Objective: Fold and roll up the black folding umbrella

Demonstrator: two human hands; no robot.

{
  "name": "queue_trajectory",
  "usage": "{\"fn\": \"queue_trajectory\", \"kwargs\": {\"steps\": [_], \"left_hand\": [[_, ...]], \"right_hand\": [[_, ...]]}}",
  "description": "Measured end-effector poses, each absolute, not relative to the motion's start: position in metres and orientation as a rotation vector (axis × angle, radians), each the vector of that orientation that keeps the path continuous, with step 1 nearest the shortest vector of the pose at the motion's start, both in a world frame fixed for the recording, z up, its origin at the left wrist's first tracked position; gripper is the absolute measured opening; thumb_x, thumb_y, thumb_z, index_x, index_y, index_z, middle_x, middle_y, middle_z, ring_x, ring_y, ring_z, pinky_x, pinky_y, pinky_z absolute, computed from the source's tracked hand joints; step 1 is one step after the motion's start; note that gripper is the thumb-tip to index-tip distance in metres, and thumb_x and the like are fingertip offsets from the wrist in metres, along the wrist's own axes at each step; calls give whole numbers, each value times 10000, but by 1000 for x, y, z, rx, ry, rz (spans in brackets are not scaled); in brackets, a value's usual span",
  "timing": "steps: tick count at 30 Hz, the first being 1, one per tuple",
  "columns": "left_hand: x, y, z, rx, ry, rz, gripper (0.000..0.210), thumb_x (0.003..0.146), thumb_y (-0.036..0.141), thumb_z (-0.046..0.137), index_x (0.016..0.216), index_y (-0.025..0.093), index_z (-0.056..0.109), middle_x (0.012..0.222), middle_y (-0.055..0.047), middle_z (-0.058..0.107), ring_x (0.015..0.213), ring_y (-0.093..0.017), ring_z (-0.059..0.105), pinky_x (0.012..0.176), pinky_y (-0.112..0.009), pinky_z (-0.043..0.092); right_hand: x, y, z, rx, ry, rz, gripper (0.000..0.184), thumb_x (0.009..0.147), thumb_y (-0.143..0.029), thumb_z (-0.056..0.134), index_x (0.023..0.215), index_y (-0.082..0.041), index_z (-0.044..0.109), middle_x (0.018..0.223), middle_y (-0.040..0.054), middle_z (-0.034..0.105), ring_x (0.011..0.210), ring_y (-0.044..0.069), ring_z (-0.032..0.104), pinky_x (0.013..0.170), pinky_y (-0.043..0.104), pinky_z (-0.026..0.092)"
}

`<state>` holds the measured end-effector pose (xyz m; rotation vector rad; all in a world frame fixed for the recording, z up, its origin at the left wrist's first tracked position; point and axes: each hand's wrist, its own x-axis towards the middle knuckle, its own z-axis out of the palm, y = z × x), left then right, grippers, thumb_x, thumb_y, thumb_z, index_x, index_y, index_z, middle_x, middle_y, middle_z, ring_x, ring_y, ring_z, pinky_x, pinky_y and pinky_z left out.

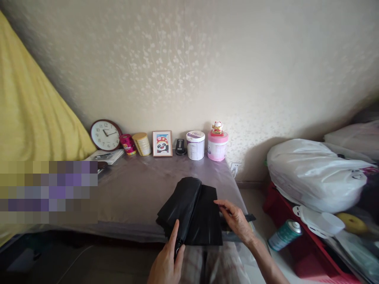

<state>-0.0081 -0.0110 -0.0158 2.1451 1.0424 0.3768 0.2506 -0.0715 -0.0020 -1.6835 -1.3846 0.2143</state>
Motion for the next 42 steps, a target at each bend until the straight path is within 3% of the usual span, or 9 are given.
{"fn": "queue_trajectory", "kwargs": {"steps": [8, 17, 25, 36, 42], "left_hand": [[-7, -11, -13, 2138, 1052, 376, 533, 928, 265, 238, 1439, 199, 100, 1430, -73, 367, 1263, -130, 415, 1013, -289, 367], [-7, -12, -19, 2158, 1081, 399, 528, 927, 280, 244, 1438, 234, 116, 1406, -59, 410, 1234, -161, 457, 963, -306, 420], [-8, -7, -25, 2197, 1008, 383, 541, 928, 280, 230, 1442, 196, 85, 1421, -75, 384, 1215, -149, 478, 961, -290, 425], [-7, -7, -31, 2291, 1108, 228, 528, 907, 270, 245, 1411, 113, 244, 1294, -147, 531, 1114, -213, 569, 871, -302, 476], [-6, -9, -21, 2207, 1125, 295, 551, 886, 252, 300, 1423, 160, 215, 1310, -109, 524, 1174, -198, 522, 907, -281, 448]], "right_hand": [[240, -81, 5, -1674, -1673, 244, 396, 833, -85, 357, 1134, -250, 555, 1037, 37, 618, 924, 147, 601, 801, 273, 479], [227, -64, 18, -1581, -1658, 198, 280, 920, -198, 342, 1064, -237, 579, 973, 40, 648, 887, 149, 617, 797, 264, 478], [200, -18, 25, -1499, -1696, 37, 282, 927, -185, 343, 1068, -239, 581, 920, 39, 586, 815, 131, 592, 749, 233, 474], [177, 26, 10, -1577, -1901, -119, 285, 944, -200, 342, 1056, -224, 603, 923, 52, 588, 844, 141, 583, 775, 230, 460], [174, 31, 13, -1637, -1942, -133, 240, 940, -220, 388, 993, -223, 622, 898, 42, 600, 841, 136, 592, 776, 220, 459]]}}
